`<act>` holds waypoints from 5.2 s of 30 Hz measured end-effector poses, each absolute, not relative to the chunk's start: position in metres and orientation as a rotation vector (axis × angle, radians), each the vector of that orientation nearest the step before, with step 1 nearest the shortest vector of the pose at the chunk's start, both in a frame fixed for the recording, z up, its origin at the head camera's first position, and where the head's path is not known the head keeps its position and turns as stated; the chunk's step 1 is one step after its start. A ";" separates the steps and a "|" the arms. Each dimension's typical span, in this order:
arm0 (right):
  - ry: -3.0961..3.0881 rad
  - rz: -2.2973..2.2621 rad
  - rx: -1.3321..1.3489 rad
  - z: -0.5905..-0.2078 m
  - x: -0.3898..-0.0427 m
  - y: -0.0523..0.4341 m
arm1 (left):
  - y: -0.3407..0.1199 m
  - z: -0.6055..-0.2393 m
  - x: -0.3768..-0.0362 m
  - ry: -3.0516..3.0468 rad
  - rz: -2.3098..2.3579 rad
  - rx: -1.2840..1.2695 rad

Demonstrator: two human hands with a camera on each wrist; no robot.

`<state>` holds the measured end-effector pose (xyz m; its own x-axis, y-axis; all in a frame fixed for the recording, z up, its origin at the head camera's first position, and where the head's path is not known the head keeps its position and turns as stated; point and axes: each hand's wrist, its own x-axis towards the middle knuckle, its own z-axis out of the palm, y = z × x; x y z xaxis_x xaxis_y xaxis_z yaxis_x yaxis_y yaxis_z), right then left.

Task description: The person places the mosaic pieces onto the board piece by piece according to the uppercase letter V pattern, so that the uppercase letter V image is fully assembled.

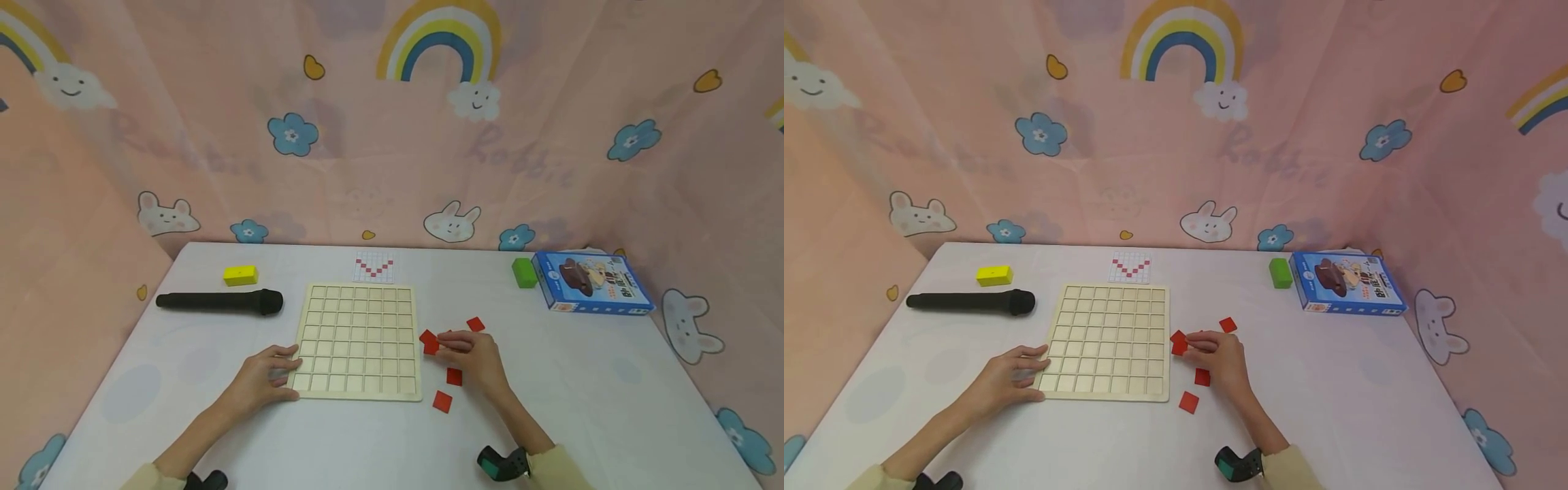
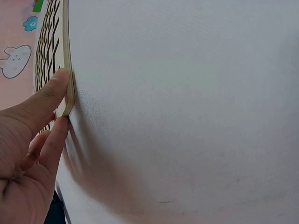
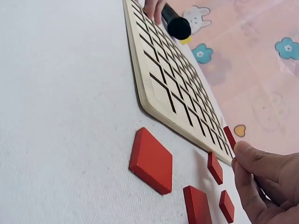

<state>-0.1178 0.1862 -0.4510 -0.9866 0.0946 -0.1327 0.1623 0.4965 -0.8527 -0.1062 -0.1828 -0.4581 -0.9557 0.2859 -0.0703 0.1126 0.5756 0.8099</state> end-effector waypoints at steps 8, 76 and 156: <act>2.661 -1.590 0.148 -0.452 -0.116 0.170 | -0.182 -0.458 -0.107 2.602 1.327 0.329; 2.541 -1.752 -0.248 -0.471 -0.111 0.079 | -0.181 -0.458 -0.107 2.592 1.318 0.281; 2.759 -1.503 0.212 -0.479 -0.156 0.272 | -0.182 -0.459 -0.104 2.582 1.354 0.313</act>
<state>-0.1563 0.2721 -0.4793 -0.9909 0.1213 -0.0581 0.1146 0.5353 -0.8368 -0.1037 -0.1823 -0.4591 -0.9557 0.2815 -0.0854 0.0897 0.5555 0.8267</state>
